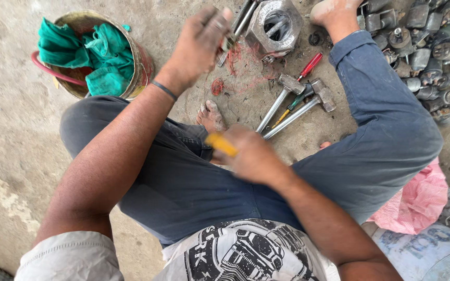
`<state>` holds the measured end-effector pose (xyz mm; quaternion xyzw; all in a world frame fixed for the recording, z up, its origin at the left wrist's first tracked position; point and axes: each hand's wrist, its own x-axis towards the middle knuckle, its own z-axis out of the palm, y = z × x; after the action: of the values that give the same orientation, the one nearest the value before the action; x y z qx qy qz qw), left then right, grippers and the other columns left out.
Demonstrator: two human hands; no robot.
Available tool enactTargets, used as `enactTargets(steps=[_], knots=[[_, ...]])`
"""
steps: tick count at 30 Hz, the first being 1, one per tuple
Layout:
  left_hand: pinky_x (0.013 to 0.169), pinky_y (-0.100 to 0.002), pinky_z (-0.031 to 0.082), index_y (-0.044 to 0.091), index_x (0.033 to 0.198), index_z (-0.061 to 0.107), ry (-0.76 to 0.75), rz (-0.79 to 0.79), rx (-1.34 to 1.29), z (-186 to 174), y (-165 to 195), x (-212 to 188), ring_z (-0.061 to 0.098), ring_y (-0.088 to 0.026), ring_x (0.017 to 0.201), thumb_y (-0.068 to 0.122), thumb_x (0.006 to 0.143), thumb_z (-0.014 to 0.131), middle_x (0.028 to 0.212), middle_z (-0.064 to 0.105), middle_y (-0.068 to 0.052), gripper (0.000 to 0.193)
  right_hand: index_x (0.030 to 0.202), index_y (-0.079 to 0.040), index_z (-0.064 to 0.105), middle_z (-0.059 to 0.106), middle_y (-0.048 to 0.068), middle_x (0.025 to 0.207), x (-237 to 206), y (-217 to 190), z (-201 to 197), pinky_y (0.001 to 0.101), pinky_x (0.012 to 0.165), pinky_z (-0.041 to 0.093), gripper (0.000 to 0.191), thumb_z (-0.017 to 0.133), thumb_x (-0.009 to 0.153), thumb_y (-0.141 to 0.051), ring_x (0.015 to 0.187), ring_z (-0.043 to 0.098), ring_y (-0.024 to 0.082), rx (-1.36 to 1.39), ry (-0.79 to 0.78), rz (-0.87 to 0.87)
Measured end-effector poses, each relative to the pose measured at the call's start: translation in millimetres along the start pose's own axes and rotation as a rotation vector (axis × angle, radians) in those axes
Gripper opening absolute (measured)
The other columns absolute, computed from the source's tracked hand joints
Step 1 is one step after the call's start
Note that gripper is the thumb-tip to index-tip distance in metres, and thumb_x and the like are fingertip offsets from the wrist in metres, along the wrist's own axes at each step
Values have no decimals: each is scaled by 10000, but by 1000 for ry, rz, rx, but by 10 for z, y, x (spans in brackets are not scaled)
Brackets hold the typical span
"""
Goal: The person sits on the ground and uses pliers and a hammer to disassemble a cylindrical electrical component. They repeatedly strike the component to loosen copper wire coils, pull the wire out by hand, and place the extracted wire into a bucket.
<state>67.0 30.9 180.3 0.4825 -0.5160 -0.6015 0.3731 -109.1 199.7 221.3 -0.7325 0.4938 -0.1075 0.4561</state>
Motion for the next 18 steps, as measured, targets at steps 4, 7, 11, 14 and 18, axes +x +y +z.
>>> enactTargets(steps=[4, 7, 11, 14, 18], knots=[[421, -247, 332, 52, 1034, 633, -161, -43, -416, -135, 183, -67, 450, -74, 510, 411, 1104, 552, 747, 565, -17, 375, 1029, -35, 694, 685, 143, 959, 39, 11, 131, 441, 773, 535, 353, 797, 853, -322, 863, 679, 324, -3, 96, -163], [439, -239, 339, 56, 1024, 630, -223, -27, -409, -207, 211, -157, 446, -70, 519, 417, 1132, 509, 742, 551, 0, 396, 1189, -35, 727, 741, 107, 978, -64, 262, -162, 369, 727, 573, 355, 740, 913, -258, 822, 705, 225, 393, 47, 49], [570, -231, 416, 112, 1135, 645, -62, 36, -193, -187, 134, -145, 508, -48, 661, 365, 1096, 527, 809, 571, 35, 282, 1162, -23, 712, 783, 110, 1114, -300, 463, -554, 356, 854, 611, 283, 710, 957, -219, 963, 761, 202, 1017, 40, 28], [774, -257, 440, 28, 1090, 617, -219, 351, -1, -187, 99, -40, 467, -54, 845, 391, 1217, 519, 898, 520, 30, 396, 1164, -38, 708, 782, 107, 1105, -305, 431, -618, 347, 837, 608, 257, 690, 958, -191, 947, 762, 188, 998, 147, 113], [729, -266, 404, 60, 1050, 618, -248, 303, 148, -108, 49, -33, 437, -68, 799, 395, 1170, 505, 845, 468, 40, 373, 1125, -25, 729, 717, 132, 1017, -167, 334, -526, 351, 764, 577, 243, 728, 932, -173, 843, 727, 219, 242, 329, 174]])
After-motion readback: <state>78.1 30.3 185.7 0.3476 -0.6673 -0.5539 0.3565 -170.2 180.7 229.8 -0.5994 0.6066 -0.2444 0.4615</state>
